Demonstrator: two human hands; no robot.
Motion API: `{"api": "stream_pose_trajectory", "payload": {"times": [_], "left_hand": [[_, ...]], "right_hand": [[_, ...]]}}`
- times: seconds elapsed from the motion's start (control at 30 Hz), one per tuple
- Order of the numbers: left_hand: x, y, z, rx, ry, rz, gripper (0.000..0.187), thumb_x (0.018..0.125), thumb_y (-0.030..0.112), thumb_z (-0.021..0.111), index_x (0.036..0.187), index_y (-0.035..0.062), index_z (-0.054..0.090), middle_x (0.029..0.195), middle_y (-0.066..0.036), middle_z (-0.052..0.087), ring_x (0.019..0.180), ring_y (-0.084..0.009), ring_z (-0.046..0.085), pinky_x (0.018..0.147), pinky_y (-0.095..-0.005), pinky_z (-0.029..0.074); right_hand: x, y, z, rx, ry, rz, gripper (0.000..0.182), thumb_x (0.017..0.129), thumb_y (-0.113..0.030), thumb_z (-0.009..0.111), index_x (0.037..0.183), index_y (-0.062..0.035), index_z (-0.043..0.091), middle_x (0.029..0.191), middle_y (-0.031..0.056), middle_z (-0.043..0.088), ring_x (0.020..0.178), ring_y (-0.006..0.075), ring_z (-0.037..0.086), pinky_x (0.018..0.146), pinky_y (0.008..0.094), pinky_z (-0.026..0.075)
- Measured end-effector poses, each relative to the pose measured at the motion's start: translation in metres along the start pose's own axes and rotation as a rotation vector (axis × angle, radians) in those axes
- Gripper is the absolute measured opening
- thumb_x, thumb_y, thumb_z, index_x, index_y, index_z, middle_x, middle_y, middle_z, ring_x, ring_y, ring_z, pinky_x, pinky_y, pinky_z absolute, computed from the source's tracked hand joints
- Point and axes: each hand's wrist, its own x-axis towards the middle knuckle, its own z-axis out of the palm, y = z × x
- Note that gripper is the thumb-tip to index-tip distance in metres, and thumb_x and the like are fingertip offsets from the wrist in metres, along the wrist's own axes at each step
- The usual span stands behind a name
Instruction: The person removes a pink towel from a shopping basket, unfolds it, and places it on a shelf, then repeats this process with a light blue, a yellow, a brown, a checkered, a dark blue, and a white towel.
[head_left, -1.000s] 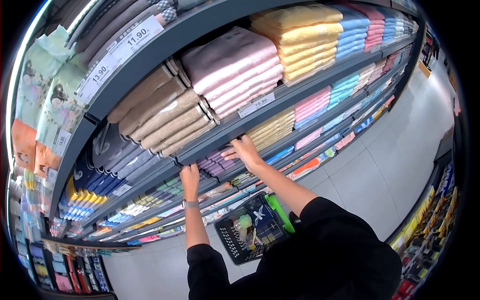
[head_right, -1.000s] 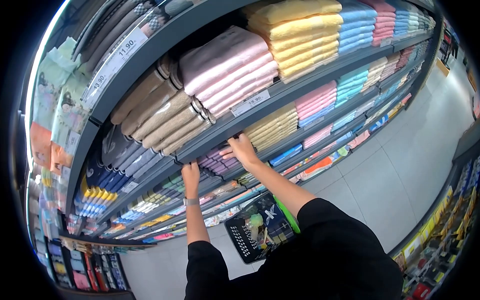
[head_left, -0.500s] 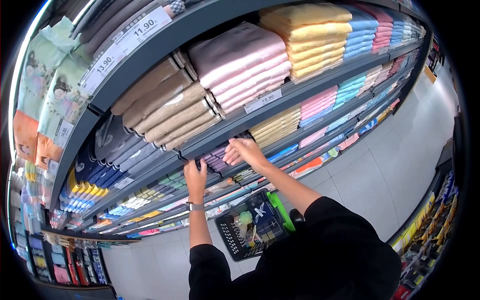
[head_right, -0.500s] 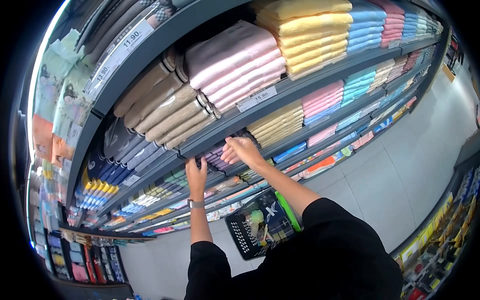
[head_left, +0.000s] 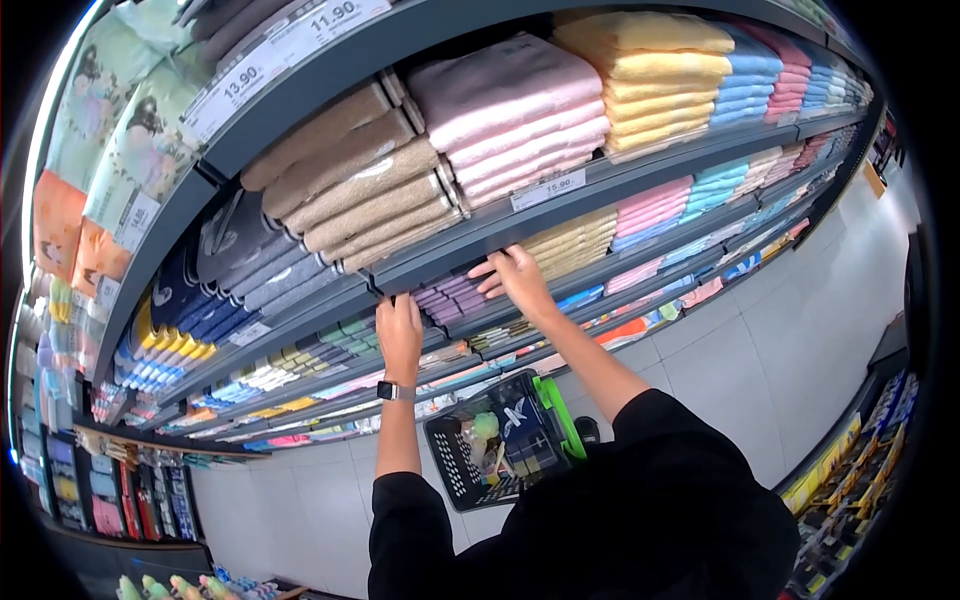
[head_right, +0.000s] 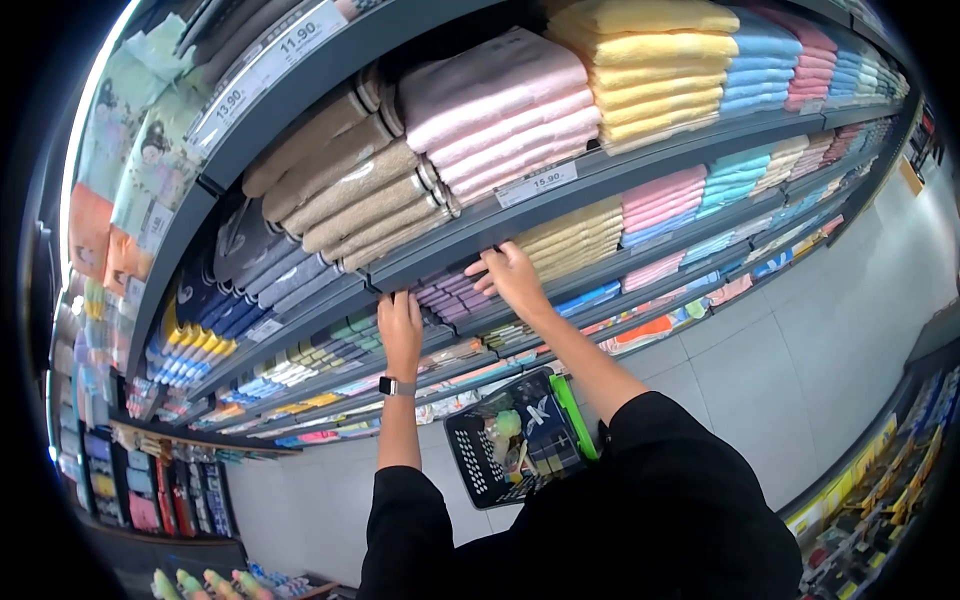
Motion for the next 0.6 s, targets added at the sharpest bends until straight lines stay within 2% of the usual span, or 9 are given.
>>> {"api": "stream_pose_trajectory", "payload": {"times": [0.13, 0.2, 0.33, 0.37, 0.4, 0.43, 0.5, 0.53, 0.6], "left_hand": [[-0.006, -0.001, -0.006, 0.008, 0.107, 0.004, 0.024, 0.083, 0.004, 0.057, 0.107, 0.0001, 0.057, 0.103, -0.024, 0.053, 0.086, -0.0395, 0.053, 0.075, -0.0448, 0.044], [-0.017, 0.002, -0.016, -0.028, 0.196, -0.012, 0.029, 0.082, -0.001, 0.054, 0.111, -0.0005, 0.057, 0.109, -0.021, 0.053, 0.093, -0.0374, 0.054, 0.079, -0.0424, 0.044], [-0.089, -0.003, -0.020, -0.210, 0.231, -0.226, 0.030, 0.081, -0.006, 0.050, 0.110, -0.0016, 0.057, 0.114, -0.018, 0.053, 0.101, -0.0330, 0.055, 0.084, -0.0382, 0.045], [-0.127, -0.016, -0.006, -0.218, 0.207, -0.294, 0.026, 0.083, -0.005, 0.050, 0.108, -0.0019, 0.057, 0.111, -0.018, 0.055, 0.100, -0.0326, 0.056, 0.083, -0.0379, 0.045], [-0.168, -0.027, 0.009, -0.226, 0.187, -0.359, 0.022, 0.084, -0.003, 0.049, 0.105, -0.0023, 0.058, 0.108, -0.018, 0.057, 0.099, -0.0322, 0.056, 0.083, -0.0375, 0.045], [-0.217, -0.031, 0.022, -0.259, 0.087, -0.508, 0.018, 0.086, -0.001, 0.048, 0.101, -0.0024, 0.059, 0.102, -0.018, 0.059, 0.097, -0.0322, 0.057, 0.082, -0.0373, 0.046], [-0.324, -0.024, 0.044, -0.313, -0.073, -0.787, 0.018, 0.090, 0.009, 0.047, 0.091, -0.0021, 0.061, 0.092, -0.018, 0.062, 0.091, -0.0316, 0.059, 0.078, -0.0373, 0.046], [-0.393, -0.025, 0.058, -0.264, -0.225, -0.918, 0.023, 0.091, 0.015, 0.047, 0.087, -0.0027, 0.061, 0.088, -0.019, 0.063, 0.085, -0.0314, 0.061, 0.075, -0.0385, 0.046], [-0.522, -0.009, 0.068, -0.456, -0.357, -1.183, 0.029, 0.087, 0.021, 0.049, 0.078, -0.0027, 0.063, 0.075, -0.017, 0.064, 0.070, -0.0282, 0.062, 0.065, -0.0394, 0.047]], "right_hand": [[-0.006, 0.006, -0.015, -0.075, -0.023, -0.089, 0.025, 0.096, -0.018, 0.042, 0.112, -0.0007, 0.052, 0.090, 0.0098, 0.066, 0.066, 0.0125, 0.061, 0.059, 0.0239, 0.049], [-0.021, 0.009, -0.028, -0.065, -0.053, -0.133, 0.025, 0.096, -0.017, 0.042, 0.111, -0.0013, 0.054, 0.090, 0.0092, 0.066, 0.067, 0.0121, 0.061, 0.060, 0.0236, 0.049], [-0.063, 0.069, -0.084, -0.220, -0.111, 0.050, 0.025, 0.096, -0.019, 0.043, 0.109, -0.0020, 0.056, 0.088, 0.0097, 0.065, 0.070, 0.0131, 0.062, 0.063, 0.0245, 0.050], [-0.078, 0.105, -0.105, -0.231, -0.112, 0.144, 0.026, 0.096, -0.021, 0.045, 0.109, -0.0016, 0.056, 0.087, 0.0103, 0.065, 0.073, 0.0141, 0.062, 0.064, 0.0254, 0.050], [-0.097, 0.142, -0.131, -0.469, -0.168, 0.150, 0.028, 0.094, -0.024, 0.049, 0.109, -0.0011, 0.056, 0.089, 0.0117, 0.064, 0.076, 0.0167, 0.062, 0.068, 0.0277, 0.050], [-0.119, 0.176, -0.151, -0.704, -0.226, 0.148, 0.030, 0.092, -0.026, 0.052, 0.108, -0.0006, 0.056, 0.090, 0.0131, 0.064, 0.080, 0.0193, 0.062, 0.072, 0.0300, 0.049], [-0.164, 0.217, -0.166, -0.884, -0.297, 0.067, 0.038, 0.089, -0.027, 0.057, 0.114, 0.0007, 0.052, 0.094, 0.0154, 0.061, 0.085, 0.0243, 0.061, 0.079, 0.0335, 0.047], [-0.178, 0.217, -0.161, -0.888, -0.318, 0.073, 0.038, 0.089, -0.027, 0.057, 0.114, 0.0007, 0.052, 0.094, 0.0154, 0.061, 0.085, 0.0243, 0.061, 0.079, 0.0335, 0.047], [-0.203, 0.212, -0.145, -0.660, -0.148, 0.408, 0.043, 0.088, -0.023, 0.057, 0.121, 0.0012, 0.046, 0.096, 0.0160, 0.059, 0.085, 0.0251, 0.061, 0.079, 0.0334, 0.047]]}}
